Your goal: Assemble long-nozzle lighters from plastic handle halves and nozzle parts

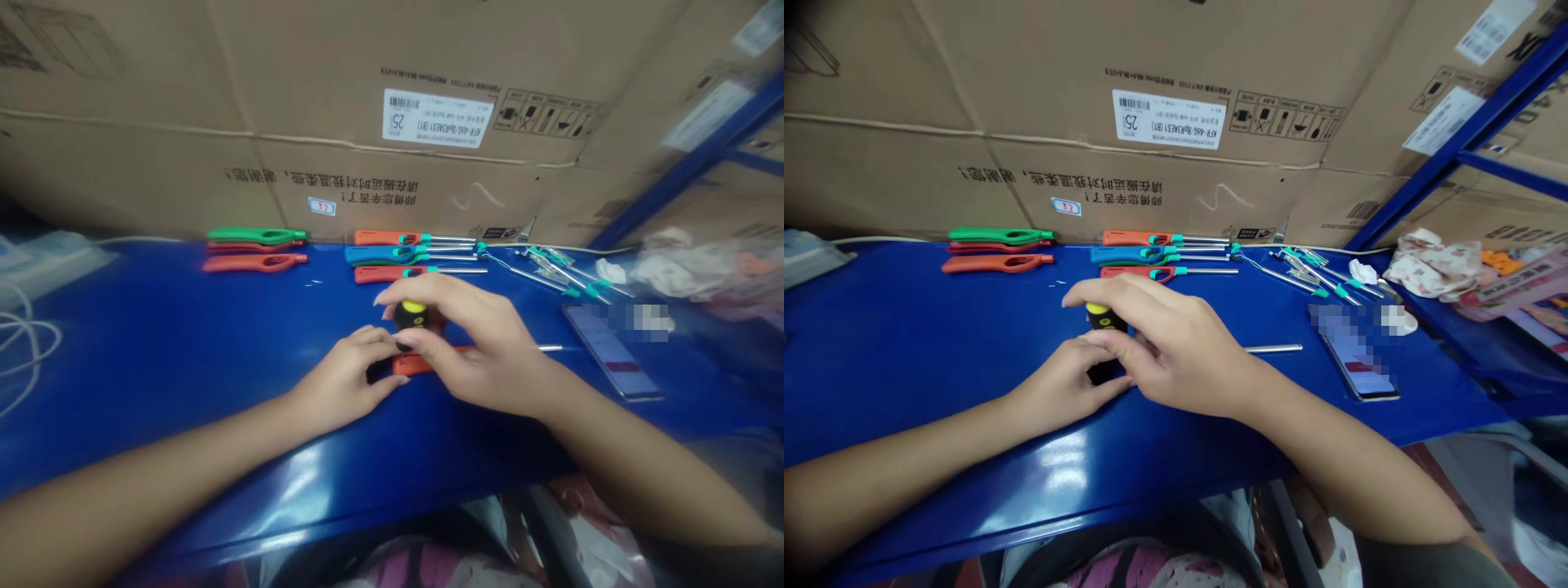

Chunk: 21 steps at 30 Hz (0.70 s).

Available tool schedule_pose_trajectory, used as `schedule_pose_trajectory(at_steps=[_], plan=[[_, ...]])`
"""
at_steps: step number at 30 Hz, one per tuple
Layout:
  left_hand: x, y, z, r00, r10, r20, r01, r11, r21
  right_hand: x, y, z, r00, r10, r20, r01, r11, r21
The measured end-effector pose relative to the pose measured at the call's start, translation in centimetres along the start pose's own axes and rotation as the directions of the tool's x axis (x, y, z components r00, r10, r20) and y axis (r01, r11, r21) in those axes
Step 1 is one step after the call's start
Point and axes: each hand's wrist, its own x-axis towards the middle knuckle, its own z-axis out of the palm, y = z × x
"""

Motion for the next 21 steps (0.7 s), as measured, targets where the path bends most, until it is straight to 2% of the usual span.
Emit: schedule_pose_trajectory(at_steps=[2,4,5,7,9,10,11,15,21], plan=[[0.1,0.1,-0.1,1.0,-0.018,0.005,0.018,1.0,0.011,0.2,0.0,-0.5,0.994,0.048,-0.1,-0.042,0.997,0.067],[0.1,0.3,-0.2,0.999,-0.033,0.005,0.033,0.999,0.016,0.4,0.6,-1.6,0.965,0.107,-0.238,-0.086,0.992,0.095],[0.2,0.4,-0.3,0.999,-0.041,0.004,0.041,0.999,0.017,0.4,1.1,-2.3,0.946,0.12,-0.3,-0.104,0.992,0.069],[0.1,0.5,-0.4,0.999,-0.049,-0.001,0.049,0.999,0.014,0.4,2.5,-4.0,0.92,0.078,-0.385,-0.124,0.988,-0.095],[0.1,0.7,-0.4,0.998,-0.055,0.006,0.055,0.998,0.019,0.0,4.4,-5.8,0.911,-0.023,-0.412,-0.155,0.906,-0.393],[0.0,0.7,-0.4,0.998,-0.055,0.012,0.055,0.998,0.026,-0.4,5.4,-6.7,0.907,-0.056,-0.418,-0.175,0.853,-0.493],[0.0,0.8,-0.4,0.998,-0.054,0.021,0.053,0.998,0.037,-0.8,6.4,-7.6,0.904,-0.033,-0.427,-0.224,0.813,-0.538],[0.0,0.8,-0.3,0.996,-0.057,0.062,0.052,0.995,0.079,-2.6,9.8,-10.1,0.861,0.147,-0.486,-0.425,0.733,-0.531],[0.2,0.7,-0.3,0.994,-0.053,0.093,0.046,0.995,0.083,-4.1,12.5,-11.4,0.793,0.371,-0.483,-0.592,0.654,-0.47]])
